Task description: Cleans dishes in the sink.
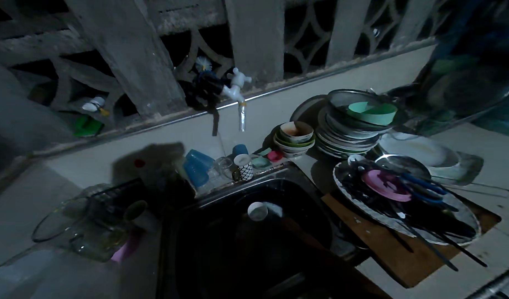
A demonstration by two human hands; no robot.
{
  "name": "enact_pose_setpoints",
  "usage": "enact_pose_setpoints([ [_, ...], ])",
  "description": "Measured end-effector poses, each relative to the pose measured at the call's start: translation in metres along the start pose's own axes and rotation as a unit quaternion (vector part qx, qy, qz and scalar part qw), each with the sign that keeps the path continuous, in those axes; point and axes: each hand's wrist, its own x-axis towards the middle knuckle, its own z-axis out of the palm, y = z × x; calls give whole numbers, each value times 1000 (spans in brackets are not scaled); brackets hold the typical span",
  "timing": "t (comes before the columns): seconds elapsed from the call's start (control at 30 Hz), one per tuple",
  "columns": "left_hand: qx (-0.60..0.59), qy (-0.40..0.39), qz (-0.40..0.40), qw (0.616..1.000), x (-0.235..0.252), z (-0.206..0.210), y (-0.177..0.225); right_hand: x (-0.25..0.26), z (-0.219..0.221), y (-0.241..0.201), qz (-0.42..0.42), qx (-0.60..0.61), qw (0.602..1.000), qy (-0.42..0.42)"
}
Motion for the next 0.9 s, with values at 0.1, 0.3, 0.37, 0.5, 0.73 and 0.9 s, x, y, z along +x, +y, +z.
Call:
enact_pose_setpoints([
  [0.1,-62,-65,-88,992,-61,-11,49,-12,38,3,-28,-37,998,-33],
  [0.3,-132,-43,-60,989,-38,-27,58,-19,7,-15,-69,48,993,-86],
  [0.37,-108,11,-22,994,-10,-28,53,-12,-22,-11,-93,64,990,-88],
  [0.5,-220,213,223,925,37,19,27,-32,-49,-18,-76,372,925,4],
  [0.73,-120,348,383,847,55,23,55,-61,-42,-54,-120,642,755,59],
  [0.9,-251,271,225,901,53,-7,75,-71,-45,-57,-145,595,787,70],
])
